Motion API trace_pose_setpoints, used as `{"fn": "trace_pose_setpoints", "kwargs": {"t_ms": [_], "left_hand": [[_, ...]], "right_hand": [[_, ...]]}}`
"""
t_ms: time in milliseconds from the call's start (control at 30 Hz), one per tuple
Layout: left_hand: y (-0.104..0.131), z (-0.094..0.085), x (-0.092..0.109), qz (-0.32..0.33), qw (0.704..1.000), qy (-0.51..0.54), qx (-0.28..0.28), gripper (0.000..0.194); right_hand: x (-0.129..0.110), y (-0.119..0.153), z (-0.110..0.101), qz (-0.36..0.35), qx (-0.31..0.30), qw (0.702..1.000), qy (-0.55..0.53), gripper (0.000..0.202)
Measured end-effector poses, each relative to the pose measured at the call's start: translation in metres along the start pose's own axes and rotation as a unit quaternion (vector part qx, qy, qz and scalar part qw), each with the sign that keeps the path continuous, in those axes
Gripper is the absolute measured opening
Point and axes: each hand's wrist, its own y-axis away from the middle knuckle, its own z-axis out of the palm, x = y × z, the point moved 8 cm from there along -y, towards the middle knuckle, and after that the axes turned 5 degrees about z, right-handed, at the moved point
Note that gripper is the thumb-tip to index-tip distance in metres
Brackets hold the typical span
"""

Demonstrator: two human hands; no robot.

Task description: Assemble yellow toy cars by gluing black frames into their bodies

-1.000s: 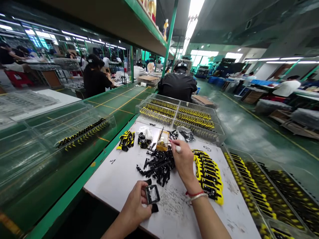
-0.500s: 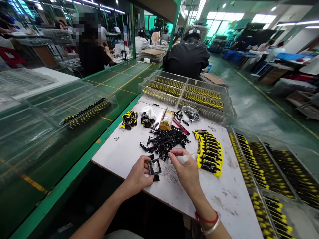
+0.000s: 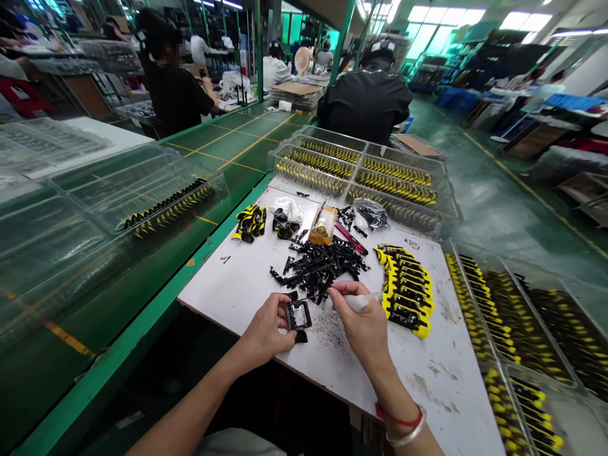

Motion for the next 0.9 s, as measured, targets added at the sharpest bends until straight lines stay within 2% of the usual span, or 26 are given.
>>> {"fn": "trace_pose_setpoints", "kwargs": {"t_ms": [167, 233, 300, 500, 667, 900], "left_hand": [[0.001, -0.001, -0.003, -0.002, 1.000, -0.002, -0.001, 0.054], [0.001, -0.001, -0.003, 0.005, 1.000, -0.002, -0.003, 0.054], [0.002, -0.001, -0.003, 0.014, 1.000, -0.002, -0.002, 0.054], [0.002, -0.001, -0.006, 0.025, 1.000, 0.003, 0.018, 0.055], [0.002, -0.001, -0.004, 0.032, 0.999, -0.011, 0.016, 0.056], [0.002, -0.001, -0.002, 0.042, 0.999, -0.027, 0.011, 0.055]], "right_hand": [[-0.002, -0.007, -0.031, 0.010, 0.055, 0.998, 0.018, 0.027], [-0.003, -0.007, -0.036, 0.015, 0.056, 0.998, 0.025, 0.026], [-0.006, -0.003, -0.033, 0.007, 0.033, 0.999, 0.027, 0.025], [-0.001, 0.019, -0.005, 0.001, -0.054, 0.998, 0.026, 0.027], [0.006, 0.023, 0.003, 0.013, -0.070, 0.997, 0.034, 0.027], [0.009, 0.022, -0.001, 0.023, -0.059, 0.997, 0.036, 0.027]]}}
